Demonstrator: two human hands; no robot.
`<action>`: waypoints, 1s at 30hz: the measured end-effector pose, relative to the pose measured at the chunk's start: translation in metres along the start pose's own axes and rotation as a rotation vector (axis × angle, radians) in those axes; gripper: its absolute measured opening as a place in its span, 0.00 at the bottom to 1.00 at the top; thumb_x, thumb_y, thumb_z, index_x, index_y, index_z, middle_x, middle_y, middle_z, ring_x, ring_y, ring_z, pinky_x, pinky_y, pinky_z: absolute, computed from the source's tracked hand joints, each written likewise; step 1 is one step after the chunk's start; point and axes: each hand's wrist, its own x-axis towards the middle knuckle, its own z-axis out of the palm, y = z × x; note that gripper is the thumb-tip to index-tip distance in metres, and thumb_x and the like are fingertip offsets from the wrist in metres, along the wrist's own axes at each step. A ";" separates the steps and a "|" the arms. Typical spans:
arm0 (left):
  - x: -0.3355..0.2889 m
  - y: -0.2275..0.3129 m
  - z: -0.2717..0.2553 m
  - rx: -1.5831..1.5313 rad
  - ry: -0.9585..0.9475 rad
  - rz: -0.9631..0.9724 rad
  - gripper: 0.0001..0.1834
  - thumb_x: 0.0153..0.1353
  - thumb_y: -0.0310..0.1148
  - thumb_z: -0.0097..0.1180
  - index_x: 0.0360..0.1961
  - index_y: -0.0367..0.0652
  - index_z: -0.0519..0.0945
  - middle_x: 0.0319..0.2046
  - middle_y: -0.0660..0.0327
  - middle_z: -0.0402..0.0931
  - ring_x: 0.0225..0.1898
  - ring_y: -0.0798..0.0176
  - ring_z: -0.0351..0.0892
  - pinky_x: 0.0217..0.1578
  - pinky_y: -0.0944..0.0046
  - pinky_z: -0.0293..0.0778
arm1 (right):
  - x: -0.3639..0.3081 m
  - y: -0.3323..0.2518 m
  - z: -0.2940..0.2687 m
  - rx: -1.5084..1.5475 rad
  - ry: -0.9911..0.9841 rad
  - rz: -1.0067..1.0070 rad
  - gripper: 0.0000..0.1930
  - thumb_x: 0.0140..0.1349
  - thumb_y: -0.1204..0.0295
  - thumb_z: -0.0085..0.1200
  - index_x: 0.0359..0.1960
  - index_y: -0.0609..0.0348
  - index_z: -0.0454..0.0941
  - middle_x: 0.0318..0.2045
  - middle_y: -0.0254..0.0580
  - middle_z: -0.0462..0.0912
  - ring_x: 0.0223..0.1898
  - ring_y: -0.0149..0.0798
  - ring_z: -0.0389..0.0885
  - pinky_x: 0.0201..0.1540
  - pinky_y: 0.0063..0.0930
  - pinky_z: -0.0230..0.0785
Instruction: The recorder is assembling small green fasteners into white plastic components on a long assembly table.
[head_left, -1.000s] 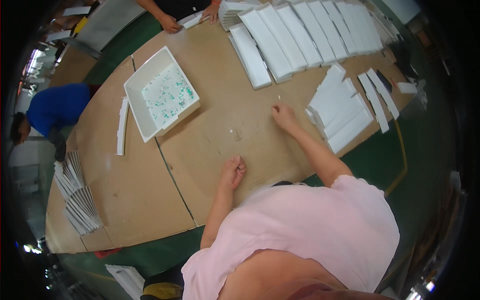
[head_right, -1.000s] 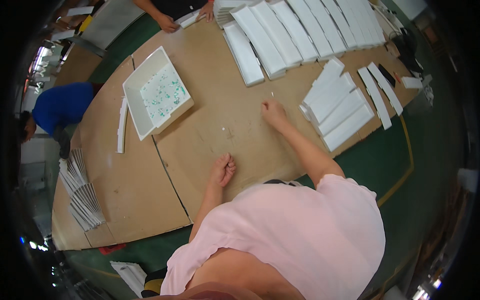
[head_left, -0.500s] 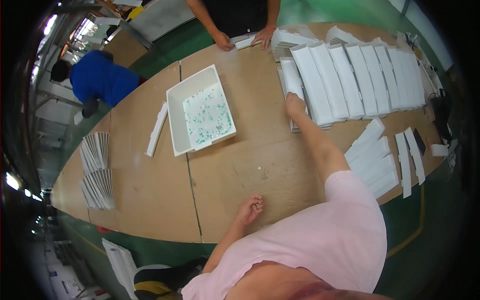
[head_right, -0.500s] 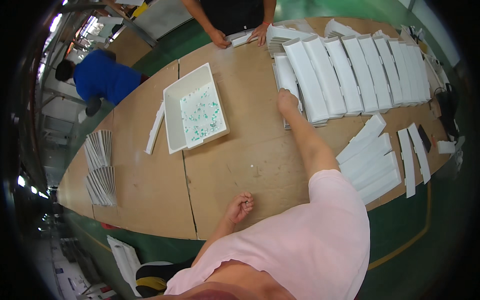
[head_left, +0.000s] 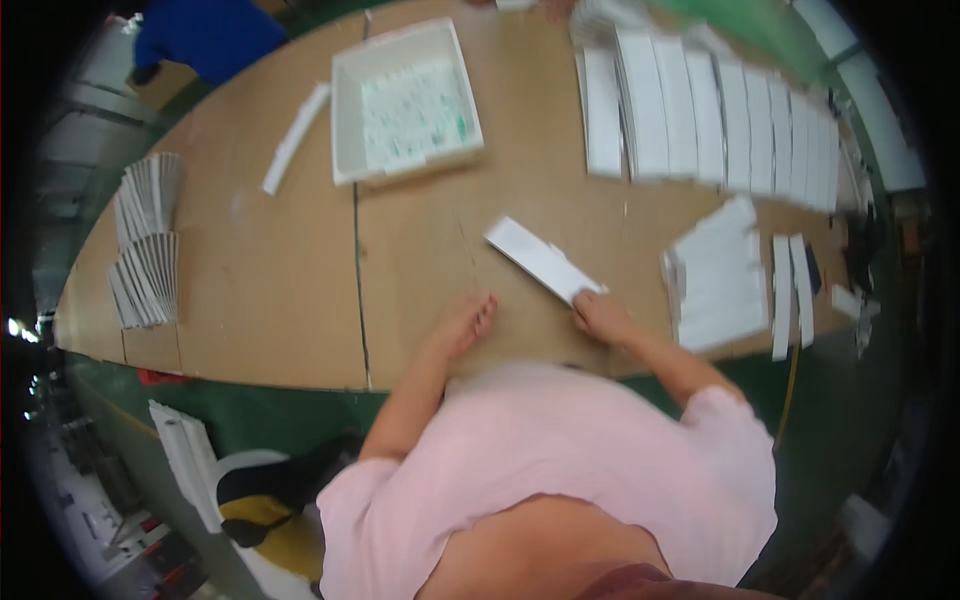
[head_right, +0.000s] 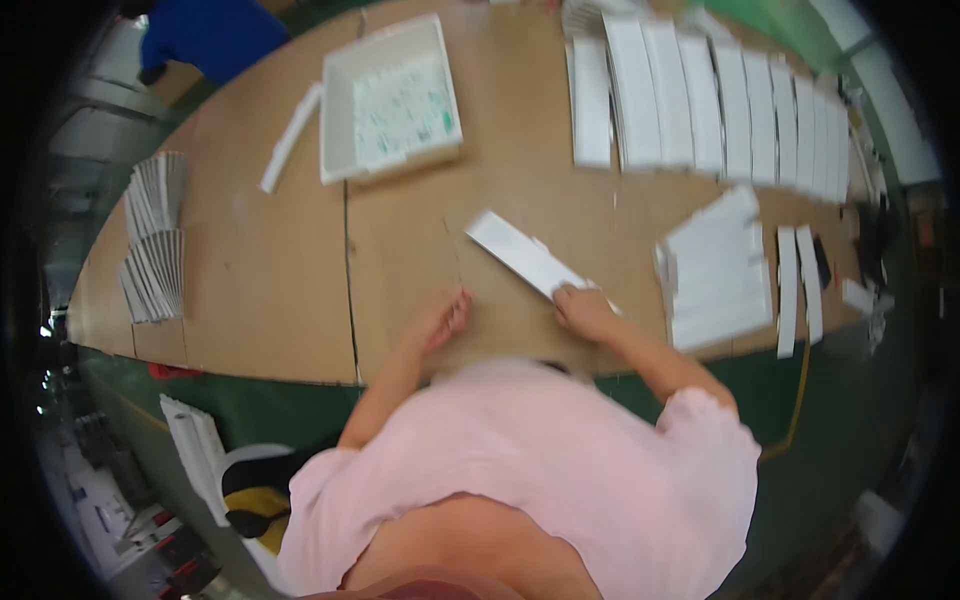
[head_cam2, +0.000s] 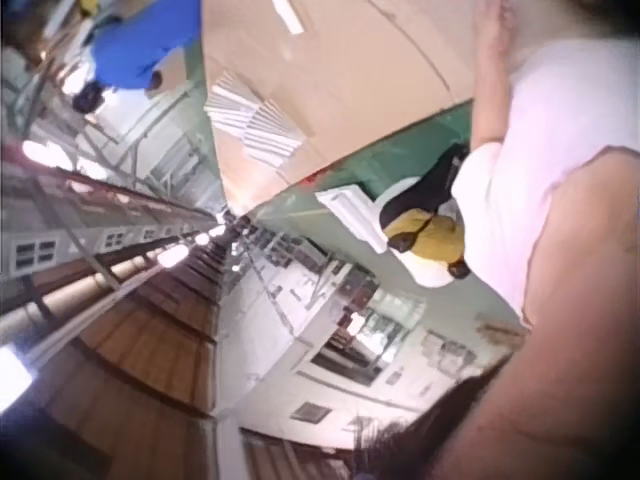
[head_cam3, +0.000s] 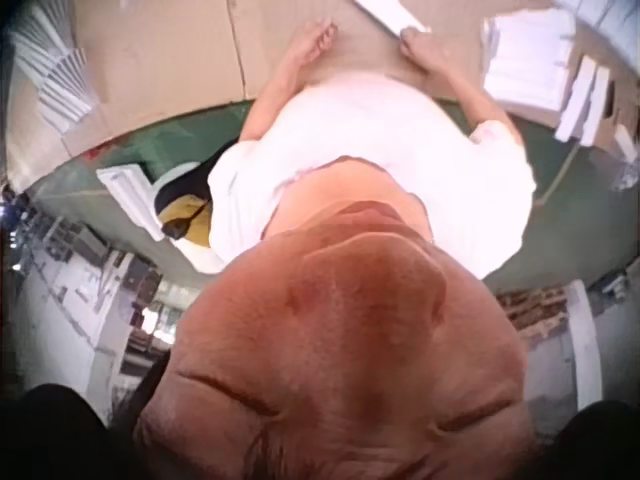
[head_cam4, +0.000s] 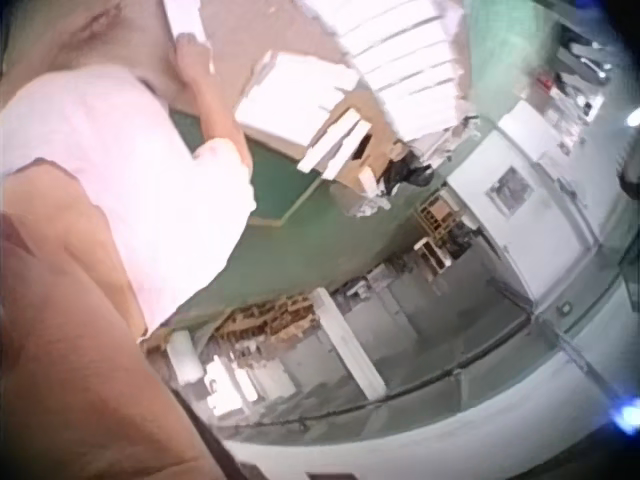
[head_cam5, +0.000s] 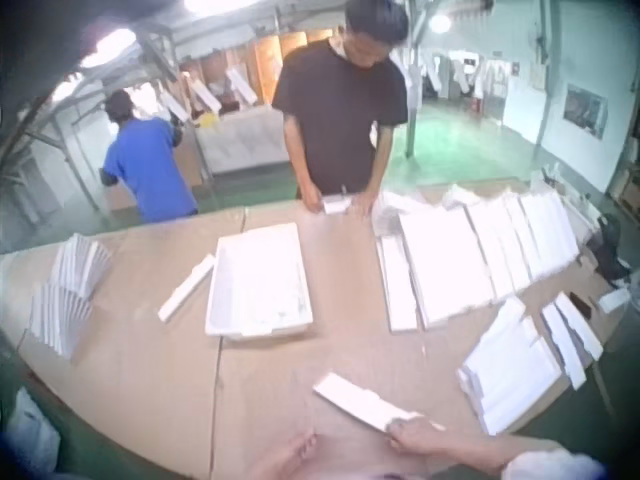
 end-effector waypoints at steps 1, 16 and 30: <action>0.004 -0.005 -0.012 0.056 -0.105 0.064 0.09 0.62 0.36 0.46 0.33 0.42 0.72 0.24 0.68 0.70 0.24 0.76 0.68 0.16 0.78 0.60 | -0.002 -0.008 0.016 -0.001 -0.062 -0.043 0.08 0.52 0.68 0.48 0.28 0.60 0.69 0.27 0.51 0.74 0.27 0.52 0.75 0.28 0.45 0.67; 0.072 -0.045 0.027 0.704 -0.071 0.092 0.10 0.60 0.31 0.49 0.37 0.35 0.73 0.25 0.65 0.70 0.24 0.74 0.66 0.22 0.76 0.65 | -0.045 0.030 0.052 0.345 0.347 0.632 0.13 0.57 0.69 0.43 0.43 0.58 0.71 0.39 0.53 0.75 0.42 0.52 0.73 0.44 0.40 0.65; 0.120 -0.106 0.097 0.882 -0.036 0.051 0.08 0.57 0.31 0.53 0.33 0.36 0.75 0.25 0.62 0.75 0.21 0.74 0.68 0.21 0.75 0.66 | -0.053 0.049 0.073 0.558 0.509 0.465 0.08 0.55 0.69 0.48 0.35 0.53 0.77 0.31 0.46 0.79 0.34 0.49 0.76 0.37 0.40 0.67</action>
